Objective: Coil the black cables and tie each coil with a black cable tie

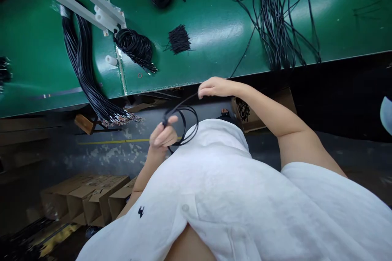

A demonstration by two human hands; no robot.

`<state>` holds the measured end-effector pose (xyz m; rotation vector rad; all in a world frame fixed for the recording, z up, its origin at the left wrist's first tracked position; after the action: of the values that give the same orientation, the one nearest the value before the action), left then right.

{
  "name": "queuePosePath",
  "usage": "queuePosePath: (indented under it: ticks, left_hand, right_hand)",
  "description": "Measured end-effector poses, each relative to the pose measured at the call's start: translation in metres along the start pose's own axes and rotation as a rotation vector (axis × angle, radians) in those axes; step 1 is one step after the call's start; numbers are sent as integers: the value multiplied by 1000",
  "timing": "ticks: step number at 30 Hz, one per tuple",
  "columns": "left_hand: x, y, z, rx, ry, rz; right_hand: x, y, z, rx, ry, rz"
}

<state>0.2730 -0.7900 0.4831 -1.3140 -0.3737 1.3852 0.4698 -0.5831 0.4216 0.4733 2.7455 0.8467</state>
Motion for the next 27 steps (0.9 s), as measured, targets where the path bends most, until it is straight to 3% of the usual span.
queuePosePath:
  ticks: [2,3,5,8,10,12,14,17,20,22,24,27]
  left_hand:
    - [-16,3,22,-71,-201,50]
    - [-24,5,32,-93,-285,77]
    - [-34,8,45,-93,-385,112]
    - [-28,12,48,4,-448,146]
    - [-13,18,40,111,-434,217]
    - [4,25,26,211,-373,271]
    - [16,27,9,267,-284,242]
    - [24,18,-19,306,-77,89]
    - [21,5,-35,273,107,-66]
    - [16,-3,-34,204,133,-146]
    - [9,-6,-26,128,54,-173]
    - [-2,-1,-11,28,-125,-57]
  right_hand:
    - [-23,-4,48,-170,-211,164]
    - [-36,-11,65,-293,-296,180]
    - [-59,-36,75,-465,-332,53]
    - [-80,-78,34,-478,-88,-219]
    - [-82,-85,-15,-400,91,-204]
    - [-70,-74,-62,-304,243,-139]
    - [-48,-53,-94,-231,324,-109]
    - [-13,-27,-104,-179,285,-115]
    - [5,-17,-79,-89,214,-192]
    - [2,-12,-46,-9,139,-197]
    - [-12,-4,-3,-18,-32,-76]
    - [-46,5,62,-178,-326,99]
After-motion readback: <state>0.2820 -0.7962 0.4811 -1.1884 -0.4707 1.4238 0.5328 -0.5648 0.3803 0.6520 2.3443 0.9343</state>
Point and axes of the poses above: each hand's wrist, its own x-axis towards the middle knuckle, its own y-axis out of the back of the hand, z = x × y, the point moved 3 cm from there along x, towards the middle knuckle, and after that the axes turned 10 degrees about -x, right-handed, at the moved point
